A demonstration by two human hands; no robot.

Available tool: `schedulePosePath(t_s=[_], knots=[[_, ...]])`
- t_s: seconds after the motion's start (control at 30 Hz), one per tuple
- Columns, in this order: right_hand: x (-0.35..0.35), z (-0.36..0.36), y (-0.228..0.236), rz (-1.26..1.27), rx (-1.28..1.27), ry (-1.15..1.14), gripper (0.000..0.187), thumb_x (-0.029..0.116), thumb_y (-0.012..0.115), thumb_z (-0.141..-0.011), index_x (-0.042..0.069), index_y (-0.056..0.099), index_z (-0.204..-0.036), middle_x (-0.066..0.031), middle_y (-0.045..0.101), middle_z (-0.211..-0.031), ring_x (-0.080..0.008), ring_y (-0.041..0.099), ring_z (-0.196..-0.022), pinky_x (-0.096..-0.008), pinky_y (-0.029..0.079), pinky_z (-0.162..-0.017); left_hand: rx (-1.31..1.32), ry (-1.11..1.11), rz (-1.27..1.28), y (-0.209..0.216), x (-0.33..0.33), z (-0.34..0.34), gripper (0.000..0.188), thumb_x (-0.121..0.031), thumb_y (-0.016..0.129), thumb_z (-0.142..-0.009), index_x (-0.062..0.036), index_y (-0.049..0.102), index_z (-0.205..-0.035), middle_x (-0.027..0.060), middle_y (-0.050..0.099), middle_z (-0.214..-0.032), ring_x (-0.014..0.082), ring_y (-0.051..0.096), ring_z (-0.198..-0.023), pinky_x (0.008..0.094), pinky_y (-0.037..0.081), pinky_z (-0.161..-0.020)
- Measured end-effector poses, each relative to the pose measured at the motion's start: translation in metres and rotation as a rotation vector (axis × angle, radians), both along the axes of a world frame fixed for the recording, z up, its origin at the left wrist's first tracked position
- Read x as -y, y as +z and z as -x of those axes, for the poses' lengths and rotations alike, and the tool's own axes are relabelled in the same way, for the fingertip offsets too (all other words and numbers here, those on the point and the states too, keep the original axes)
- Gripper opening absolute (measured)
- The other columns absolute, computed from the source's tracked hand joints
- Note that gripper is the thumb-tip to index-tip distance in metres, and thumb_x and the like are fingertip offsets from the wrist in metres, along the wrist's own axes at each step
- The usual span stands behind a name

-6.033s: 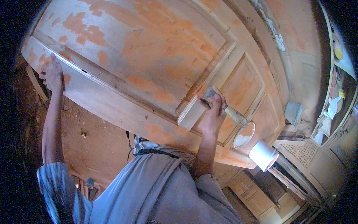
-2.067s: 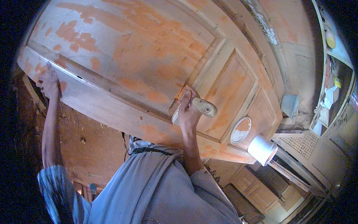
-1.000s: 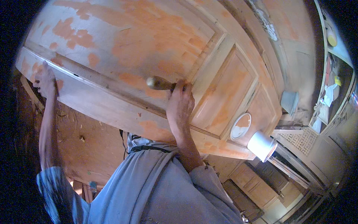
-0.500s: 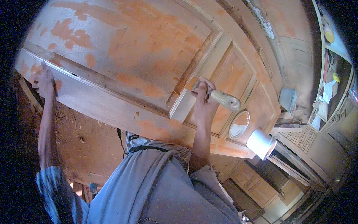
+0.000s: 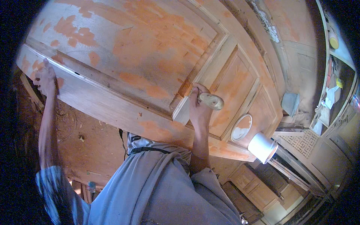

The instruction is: The person applies wood putty to a wooden door with a brush and a putty knife. They dip the brush into a bucket of filler and spread it onto the door surface, then they use a metal putty knife to scrape the excess filler and smooth it over the wood panels.

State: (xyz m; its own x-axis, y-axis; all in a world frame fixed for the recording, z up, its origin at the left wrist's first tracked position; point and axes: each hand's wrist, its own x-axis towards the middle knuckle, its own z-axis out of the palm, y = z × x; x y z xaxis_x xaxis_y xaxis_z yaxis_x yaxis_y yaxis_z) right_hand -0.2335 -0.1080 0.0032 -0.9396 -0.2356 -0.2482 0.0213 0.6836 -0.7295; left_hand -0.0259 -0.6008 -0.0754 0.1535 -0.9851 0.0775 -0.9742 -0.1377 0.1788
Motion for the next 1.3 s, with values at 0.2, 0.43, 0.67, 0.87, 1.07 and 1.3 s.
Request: schedulePosePath(t_s=[0.2,0.43,0.67,0.87,1.07,1.3], knots=[[0.027,-0.011,0.011,-0.119,-0.149,0.026,0.022,0.014,0.054,-0.097,-0.003,0.064,-0.107,-0.0013,0.057,-0.073,-0.0070,0.053,-0.061,-0.0230,0.045,-0.056,-0.016,0.008,-0.013,0.003,0.001,-0.001,0.106,-0.082,0.032,-0.082,0.0011,0.023,-0.147,0.0311,0.023,-0.149,0.0491,0.032,-0.134,0.0549,0.030,-0.108],[0.029,-0.014,0.002,-0.043,-0.165,-0.002,0.023,0.014,0.054,-0.098,-0.004,0.064,-0.106,-0.0008,0.057,-0.070,-0.0067,0.050,-0.059,-0.0221,0.040,-0.054,-0.028,0.011,-0.017,0.005,0.000,-0.001,0.106,-0.082,0.032,-0.082,0.0011,0.023,-0.147,0.0307,0.023,-0.149,0.0490,0.032,-0.134,0.0549,0.030,-0.108],[0.019,-0.004,0.003,0.515,0.153,-0.305,0.027,0.019,0.055,-0.098,-0.002,0.058,-0.116,-0.0077,0.064,-0.092,-0.0143,0.066,-0.081,-0.0323,0.060,-0.073,-0.041,0.021,-0.060,0.013,-0.004,0.004,0.106,-0.082,0.032,-0.082,0.0011,0.023,-0.147,0.0302,0.022,-0.149,0.0490,0.032,-0.134,0.0548,0.031,-0.108],[-0.012,0.012,0.019,0.548,0.159,-0.327,0.028,0.018,0.053,-0.099,-0.004,0.058,-0.116,-0.0118,0.063,-0.100,-0.0174,0.065,-0.084,-0.0340,0.061,-0.072,-0.058,0.018,-0.090,0.012,-0.008,0.011,0.107,-0.082,0.032,-0.082,0.0019,0.023,-0.147,0.0297,0.022,-0.150,0.0487,0.032,-0.134,0.0548,0.031,-0.108],[-0.006,-0.013,0.023,0.234,0.168,-0.179,0.025,0.015,0.050,-0.100,-0.003,0.059,-0.115,-0.0090,0.061,-0.093,-0.0118,0.061,-0.078,-0.0285,0.060,-0.069,-0.056,-0.015,-0.056,0.002,-0.001,-0.003,0.109,-0.084,0.032,-0.081,0.0030,0.024,-0.146,0.0313,0.024,-0.148,0.0497,0.033,-0.133,0.0554,0.031,-0.108],[-0.005,-0.023,0.006,0.097,0.119,-0.111,0.023,0.013,0.050,-0.100,-0.003,0.060,-0.113,-0.0068,0.061,-0.092,-0.0100,0.060,-0.076,-0.0266,0.059,-0.069,-0.028,-0.011,-0.041,0.003,-0.003,0.001,0.110,-0.084,0.032,-0.081,0.0033,0.022,-0.147,0.0314,0.021,-0.150,0.0497,0.031,-0.135,0.0546,0.031,-0.108]])
